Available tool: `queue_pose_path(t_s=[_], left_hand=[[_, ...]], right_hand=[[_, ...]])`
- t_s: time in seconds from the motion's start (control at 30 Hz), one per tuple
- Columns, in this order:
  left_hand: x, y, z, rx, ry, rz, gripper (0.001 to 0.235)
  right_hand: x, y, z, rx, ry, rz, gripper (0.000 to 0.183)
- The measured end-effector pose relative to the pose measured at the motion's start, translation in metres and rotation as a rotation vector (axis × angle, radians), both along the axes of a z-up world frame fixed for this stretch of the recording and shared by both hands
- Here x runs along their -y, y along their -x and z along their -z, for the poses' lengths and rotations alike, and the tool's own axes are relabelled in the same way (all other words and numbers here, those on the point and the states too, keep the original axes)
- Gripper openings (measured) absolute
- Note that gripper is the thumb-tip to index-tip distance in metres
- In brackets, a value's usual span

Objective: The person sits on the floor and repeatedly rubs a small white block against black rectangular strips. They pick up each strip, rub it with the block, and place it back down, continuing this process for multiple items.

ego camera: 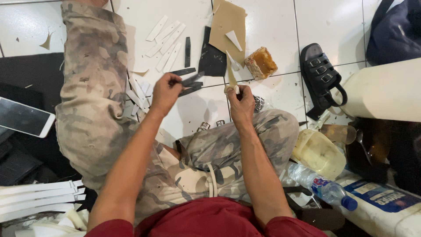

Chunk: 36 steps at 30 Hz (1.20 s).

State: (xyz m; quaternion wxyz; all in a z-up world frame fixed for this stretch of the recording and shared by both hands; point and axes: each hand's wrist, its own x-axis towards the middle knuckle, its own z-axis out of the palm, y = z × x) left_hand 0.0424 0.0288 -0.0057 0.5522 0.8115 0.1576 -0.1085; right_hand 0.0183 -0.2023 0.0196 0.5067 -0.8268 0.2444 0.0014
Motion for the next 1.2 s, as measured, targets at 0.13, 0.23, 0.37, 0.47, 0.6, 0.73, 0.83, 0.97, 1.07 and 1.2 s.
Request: queue_pose_path(t_s=[0.13,0.23,0.37,0.47,0.6,0.73,0.83,0.97,1.07,1.2], left_hand=[[-0.012,-0.009,-0.001,-0.08,-0.109,-0.056,0.019],[-0.016,-0.013,0.012,-0.103,-0.213,-0.076,0.017],[-0.016,-0.014,0.012,-0.074,-0.337,-0.007,0.024],[-0.015,-0.012,-0.003,-0.072,-0.359,0.05,0.032],[-0.028,-0.014,-0.017,0.08,-0.458,0.128,0.032],[-0.06,-0.002,-0.028,0.187,-0.49,0.16,0.023],[-0.07,0.023,-0.047,0.072,-0.64,0.414,0.029],[-0.066,0.058,-0.01,0.16,-0.906,0.789,0.025],[-0.062,0.069,0.014,0.331,-0.999,0.848,0.023],[-0.056,0.069,0.045,0.553,-1.023,0.76,0.011]], right_hand=[[-0.001,-0.002,0.0,0.001,-0.004,-0.006,0.033],[-0.002,-0.003,0.002,0.01,0.011,-0.022,0.033],[-0.002,-0.004,0.006,0.019,0.001,-0.007,0.033],[0.0,-0.003,0.009,0.031,-0.005,-0.004,0.031],[0.002,-0.003,0.012,0.029,0.014,-0.015,0.031],[-0.003,-0.004,0.0,0.04,-0.006,-0.04,0.031],[-0.006,-0.002,-0.002,0.058,-0.037,-0.043,0.031],[-0.007,-0.002,0.0,0.036,0.001,-0.062,0.035],[-0.007,-0.001,0.0,0.034,0.017,-0.069,0.035],[-0.01,0.0,-0.006,0.006,0.024,-0.08,0.035]])
